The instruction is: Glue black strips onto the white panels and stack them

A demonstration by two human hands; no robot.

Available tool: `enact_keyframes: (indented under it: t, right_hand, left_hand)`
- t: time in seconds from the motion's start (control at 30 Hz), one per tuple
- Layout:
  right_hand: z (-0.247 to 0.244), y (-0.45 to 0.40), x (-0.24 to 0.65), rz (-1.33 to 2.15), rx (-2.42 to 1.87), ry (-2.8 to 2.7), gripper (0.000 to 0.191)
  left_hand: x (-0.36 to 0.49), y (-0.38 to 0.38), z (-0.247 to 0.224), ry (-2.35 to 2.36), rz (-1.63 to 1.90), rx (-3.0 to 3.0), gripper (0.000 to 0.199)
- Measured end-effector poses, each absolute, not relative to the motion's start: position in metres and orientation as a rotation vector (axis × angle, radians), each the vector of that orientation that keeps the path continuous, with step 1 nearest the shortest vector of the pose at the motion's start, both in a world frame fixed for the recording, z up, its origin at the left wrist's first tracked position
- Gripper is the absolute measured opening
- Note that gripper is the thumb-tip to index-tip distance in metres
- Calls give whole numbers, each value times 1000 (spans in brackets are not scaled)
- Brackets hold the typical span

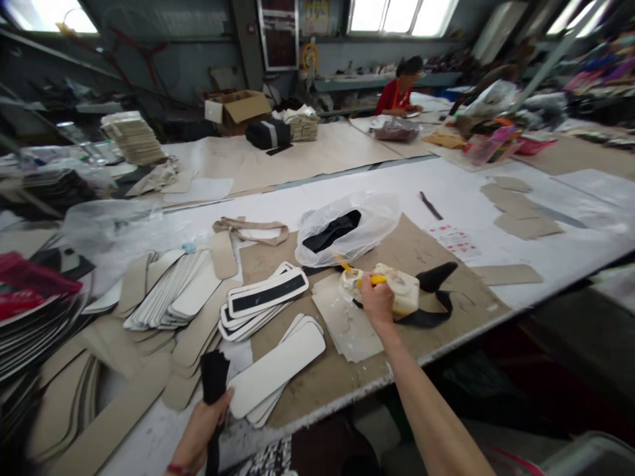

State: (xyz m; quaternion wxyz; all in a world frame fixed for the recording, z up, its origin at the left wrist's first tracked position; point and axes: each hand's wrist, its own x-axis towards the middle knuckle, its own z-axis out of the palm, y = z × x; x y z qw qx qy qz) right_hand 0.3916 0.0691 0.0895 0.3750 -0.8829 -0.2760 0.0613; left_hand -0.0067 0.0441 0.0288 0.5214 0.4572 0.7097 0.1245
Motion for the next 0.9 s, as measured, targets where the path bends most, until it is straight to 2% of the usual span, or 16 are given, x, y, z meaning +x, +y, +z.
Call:
enact_keyframes:
  t: [0.1,0.2,0.37,0.5,0.7,0.9]
  right_hand:
    - [87,50,392,190,-2316,-595,37]
    - [88,28,368,430,-2048,-564,37]
    - [91,-4,260,1095,-1568,-842,32]
    - [75,-9,184,1326,-1475,-959,35]
    - [44,-5,161,1336,-1542,-1053,36]
    - [44,0,197,915,-1796,-1279,35]
  left_hand:
    - [-5,28,17,1713,418,1001,42]
    - [-7,22,14,1680,458,976,37]
    - [-16,18,15,1622,471,940,32]
    - [-21,17,15,1540,465,947,32]
    - [-25,17,15,1509,469,959,32]
    - [-27,17,16,1556,458,1006,29]
